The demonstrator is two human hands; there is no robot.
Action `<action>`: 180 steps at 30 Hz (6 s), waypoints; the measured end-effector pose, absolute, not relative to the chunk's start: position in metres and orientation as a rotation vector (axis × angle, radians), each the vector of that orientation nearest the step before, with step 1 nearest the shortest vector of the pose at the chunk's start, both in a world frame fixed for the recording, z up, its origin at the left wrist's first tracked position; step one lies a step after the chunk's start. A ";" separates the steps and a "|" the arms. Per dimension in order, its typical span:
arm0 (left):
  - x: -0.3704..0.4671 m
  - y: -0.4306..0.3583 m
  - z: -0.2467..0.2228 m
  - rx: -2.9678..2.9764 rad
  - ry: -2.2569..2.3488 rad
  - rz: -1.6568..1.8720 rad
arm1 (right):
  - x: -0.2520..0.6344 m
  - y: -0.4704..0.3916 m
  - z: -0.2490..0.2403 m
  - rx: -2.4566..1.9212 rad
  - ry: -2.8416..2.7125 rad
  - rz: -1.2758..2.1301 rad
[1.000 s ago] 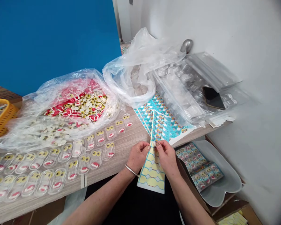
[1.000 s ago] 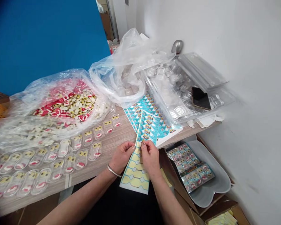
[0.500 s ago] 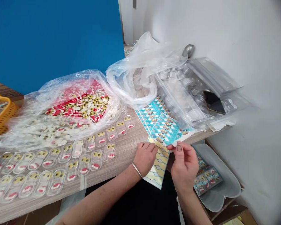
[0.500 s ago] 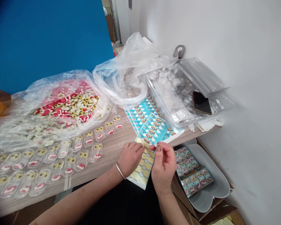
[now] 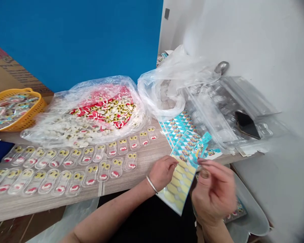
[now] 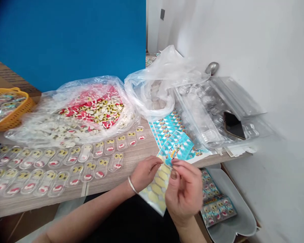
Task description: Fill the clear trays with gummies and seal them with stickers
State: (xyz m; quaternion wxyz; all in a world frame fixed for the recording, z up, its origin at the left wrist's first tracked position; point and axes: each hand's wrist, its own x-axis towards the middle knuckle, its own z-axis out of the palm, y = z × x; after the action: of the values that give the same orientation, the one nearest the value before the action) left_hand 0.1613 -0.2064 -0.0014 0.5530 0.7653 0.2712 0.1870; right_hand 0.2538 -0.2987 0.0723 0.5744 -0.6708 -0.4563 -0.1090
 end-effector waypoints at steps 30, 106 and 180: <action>0.006 -0.181 0.019 0.499 1.113 1.022 | 0.201 -0.233 -0.029 -1.505 -1.999 0.468; 0.060 -0.166 -0.006 2.102 1.564 -0.122 | 0.207 -0.200 -0.024 -2.041 -1.800 0.659; 0.051 -0.203 0.050 0.745 0.994 0.942 | 0.193 -0.249 0.046 -1.230 -0.829 1.263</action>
State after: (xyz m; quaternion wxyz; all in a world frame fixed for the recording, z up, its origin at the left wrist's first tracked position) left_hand 0.0507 -0.2026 0.0496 0.7112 0.3359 0.4483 0.4246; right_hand 0.1933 -0.2494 0.0459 0.5621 -0.5222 -0.3519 0.5362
